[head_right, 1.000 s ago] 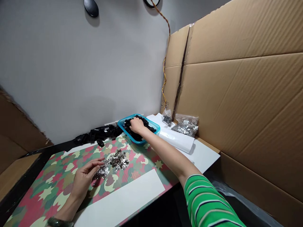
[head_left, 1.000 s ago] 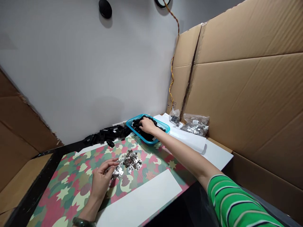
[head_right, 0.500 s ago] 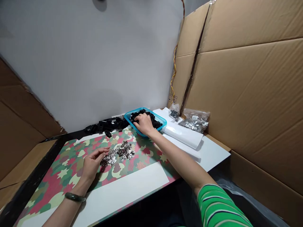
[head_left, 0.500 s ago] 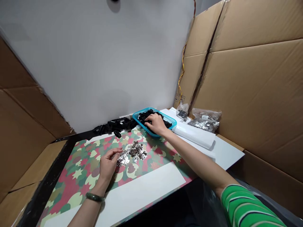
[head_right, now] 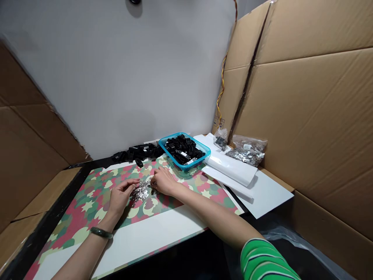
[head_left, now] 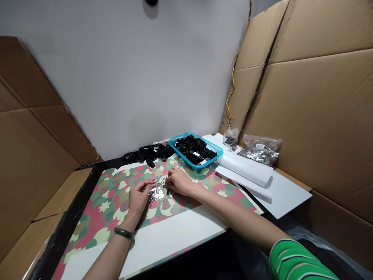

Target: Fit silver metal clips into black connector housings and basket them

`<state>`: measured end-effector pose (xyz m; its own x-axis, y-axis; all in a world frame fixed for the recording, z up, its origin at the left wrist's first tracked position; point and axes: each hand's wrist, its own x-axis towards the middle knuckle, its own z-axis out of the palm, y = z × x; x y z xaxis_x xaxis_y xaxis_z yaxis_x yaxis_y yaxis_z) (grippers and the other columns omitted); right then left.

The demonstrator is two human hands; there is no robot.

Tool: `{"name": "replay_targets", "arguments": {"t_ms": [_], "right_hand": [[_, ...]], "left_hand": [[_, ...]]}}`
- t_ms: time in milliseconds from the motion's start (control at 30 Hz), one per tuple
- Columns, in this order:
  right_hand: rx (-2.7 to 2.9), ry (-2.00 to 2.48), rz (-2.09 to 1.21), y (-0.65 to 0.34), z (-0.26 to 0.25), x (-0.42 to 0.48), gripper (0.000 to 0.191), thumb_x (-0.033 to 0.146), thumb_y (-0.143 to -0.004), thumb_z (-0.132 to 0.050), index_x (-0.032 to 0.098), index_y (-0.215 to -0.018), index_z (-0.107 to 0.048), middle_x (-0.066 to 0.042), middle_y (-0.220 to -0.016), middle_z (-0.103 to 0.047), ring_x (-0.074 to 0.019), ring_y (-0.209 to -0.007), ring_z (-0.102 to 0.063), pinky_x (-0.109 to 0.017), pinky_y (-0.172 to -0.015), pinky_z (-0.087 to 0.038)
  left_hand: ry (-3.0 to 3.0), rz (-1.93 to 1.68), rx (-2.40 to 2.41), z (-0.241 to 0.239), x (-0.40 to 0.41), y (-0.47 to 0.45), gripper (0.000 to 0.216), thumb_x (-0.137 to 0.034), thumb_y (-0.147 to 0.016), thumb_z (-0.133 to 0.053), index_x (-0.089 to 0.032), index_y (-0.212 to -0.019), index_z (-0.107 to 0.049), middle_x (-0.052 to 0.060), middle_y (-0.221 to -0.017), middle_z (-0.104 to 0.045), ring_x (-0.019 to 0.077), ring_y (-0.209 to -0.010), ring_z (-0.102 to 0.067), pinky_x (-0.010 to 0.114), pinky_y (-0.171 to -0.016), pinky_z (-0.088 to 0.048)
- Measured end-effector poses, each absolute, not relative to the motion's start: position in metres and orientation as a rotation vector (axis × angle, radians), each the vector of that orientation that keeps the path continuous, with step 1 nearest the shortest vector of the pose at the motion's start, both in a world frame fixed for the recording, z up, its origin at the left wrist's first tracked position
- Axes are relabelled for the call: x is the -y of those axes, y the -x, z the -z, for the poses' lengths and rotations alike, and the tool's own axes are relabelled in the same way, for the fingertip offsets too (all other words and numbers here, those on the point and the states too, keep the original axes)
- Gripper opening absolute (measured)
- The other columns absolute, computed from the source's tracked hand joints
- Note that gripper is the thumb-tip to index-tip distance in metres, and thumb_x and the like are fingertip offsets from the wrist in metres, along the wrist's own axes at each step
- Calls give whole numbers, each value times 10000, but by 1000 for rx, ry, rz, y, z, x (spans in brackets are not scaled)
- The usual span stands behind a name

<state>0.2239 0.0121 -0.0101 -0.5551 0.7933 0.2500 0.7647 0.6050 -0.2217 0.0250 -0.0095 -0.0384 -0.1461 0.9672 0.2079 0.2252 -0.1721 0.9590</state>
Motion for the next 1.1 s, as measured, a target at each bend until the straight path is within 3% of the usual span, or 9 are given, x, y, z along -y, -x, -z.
{"name": "replay_targets", "arguments": {"t_ms": [267, 400, 467, 567, 833, 933, 1100], "right_hand": [[2420, 1188, -166, -229, 17, -9, 101, 254, -882, -692, 183, -855, -760, -64, -862, -645, -192, -849, -516, -337, -776, -309], [2352, 1135, -180, -231, 16, -10, 112, 239, -900, -671, 186, -848, -755, -51, -826, -639, -175, -814, -512, -331, -780, -299], [2327, 1124, -183, -231, 17, -11, 113, 228, -904, -664, 183, -851, -753, -47, -818, -642, -169, -803, -518, -330, -783, -302], [2303, 1115, -176, -233, 17, -12, 134, 233, -915, -647, 178, -851, -751, -48, -819, -657, -170, -802, -534, -334, -795, -309], [2319, 1095, -179, -236, 16, -13, 130, 205, -911, -642, 170, -849, -751, -60, -836, -681, -176, -814, -557, -344, -819, -326], [2306, 1104, -216, -235, 16, -13, 135, 186, -913, -630, 162, -836, -739, -66, -848, -697, -182, -823, -583, -346, -823, -333], [2167, 1116, -396, -232, 17, -13, 100, 138, -880, -648, 156, -808, -715, -64, -868, -717, -191, -842, -613, -327, -806, -360]], "left_hand": [[-1430, -1447, -1558, 24, -8, -18, 296, -380, -707, -659, -159, -885, -741, 126, -984, -746, 260, -904, -675, 352, -743, -539], [-1604, -1364, -1746, 12, -42, -26, 299, -373, -732, -680, -163, -943, -704, 123, -971, -731, 253, -902, -671, 358, -802, -518], [-1613, -1284, -1910, 13, -62, -33, 423, -431, -696, -734, -145, -1001, -670, 128, -911, -714, 279, -876, -667, 389, -801, -504], [-1629, -1255, -2040, 19, -84, -44, 532, -429, -637, -788, -144, -1057, -628, 153, -982, -691, 318, -986, -642, 410, -852, -475], [-1483, -1326, -2025, 27, -97, -40, 219, -225, -678, -701, -172, -889, -679, 171, -1003, -725, 349, -1060, -638, 447, -936, -449], [-1367, -1398, -1930, 28, -88, -30, 228, -240, -694, -679, -154, -904, -704, 160, -1001, -737, 320, -1029, -660, 451, -943, -476], [-1223, -1434, -1629, 22, -59, -19, 307, -293, -710, -691, -121, -960, -741, 127, -964, -758, 239, -850, -724, 367, -791, -580]]}}
